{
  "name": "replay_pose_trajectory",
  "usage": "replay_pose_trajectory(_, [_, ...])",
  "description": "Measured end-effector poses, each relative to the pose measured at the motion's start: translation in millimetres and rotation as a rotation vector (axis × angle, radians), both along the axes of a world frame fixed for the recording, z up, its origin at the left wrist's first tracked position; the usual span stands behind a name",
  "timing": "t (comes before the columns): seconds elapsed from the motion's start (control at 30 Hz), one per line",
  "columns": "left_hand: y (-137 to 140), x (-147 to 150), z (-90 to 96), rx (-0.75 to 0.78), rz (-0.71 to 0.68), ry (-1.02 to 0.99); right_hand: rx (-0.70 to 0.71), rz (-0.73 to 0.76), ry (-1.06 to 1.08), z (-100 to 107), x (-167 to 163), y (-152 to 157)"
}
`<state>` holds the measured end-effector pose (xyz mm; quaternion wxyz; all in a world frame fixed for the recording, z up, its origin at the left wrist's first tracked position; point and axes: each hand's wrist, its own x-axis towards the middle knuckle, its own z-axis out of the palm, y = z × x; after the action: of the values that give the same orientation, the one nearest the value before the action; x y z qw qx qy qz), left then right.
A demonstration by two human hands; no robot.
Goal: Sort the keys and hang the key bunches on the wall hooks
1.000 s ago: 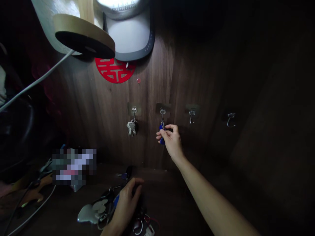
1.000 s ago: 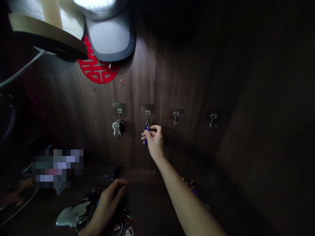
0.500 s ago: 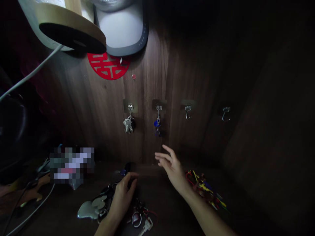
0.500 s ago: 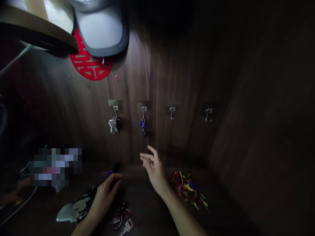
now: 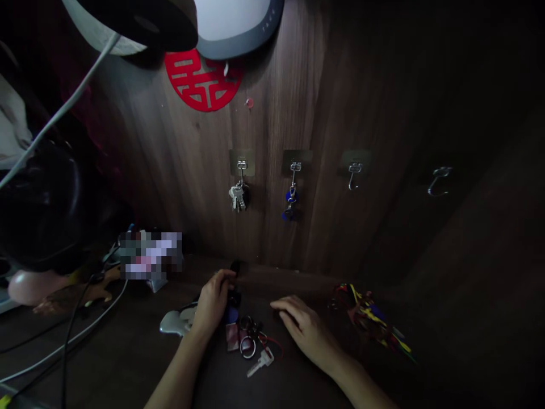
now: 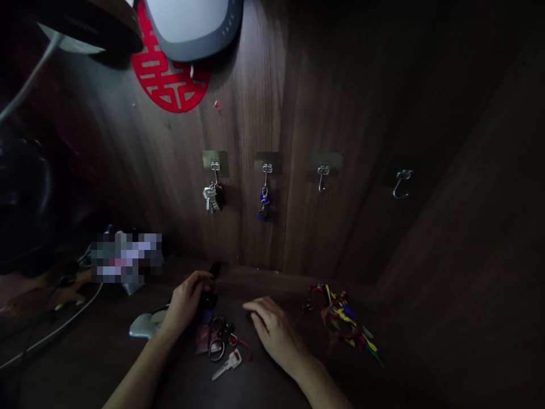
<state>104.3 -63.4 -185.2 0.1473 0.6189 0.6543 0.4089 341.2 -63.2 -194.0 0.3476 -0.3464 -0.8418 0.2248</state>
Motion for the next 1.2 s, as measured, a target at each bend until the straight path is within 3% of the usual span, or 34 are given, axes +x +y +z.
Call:
replay_pose_trajectory(0.13, [-0.8,-6.9,1.0,-0.012,0.041,0.013,0.008,0.230,-0.252,14.2,-12.7,-20.7])
replay_pose_trajectory(0.23, [-3.5,-7.2,3.3,-0.044,0.064,0.074,0.017,0.286,-0.348,14.7,-21.9,-26.5])
replay_pose_trajectory(0.5, [-10.5,-8.7,16.1,-0.308,0.026,0.362,0.133,0.083,-0.292,2.9,-16.8,-8.7])
replay_pose_trajectory(0.67, [-13.2,-10.0,21.8,-0.323,-0.059,0.400,0.257,-0.045,-0.227,1.1,-6.1,1.2])
replay_pose_trajectory(0.87, [-11.1,-8.0,16.8,-0.286,-0.086,0.307,0.354,-0.127,-0.186,-3.6,-3.8,6.9])
replay_pose_trajectory(1.03, [-7.5,-7.1,11.9,-0.233,-0.041,0.230,0.350,-0.175,-0.185,-2.9,-3.9,6.4])
replay_pose_trajectory(1.2, [-11.5,6.7,9.1,-0.208,-0.315,0.106,0.364,-0.167,-0.180,-1.9,-4.5,5.6])
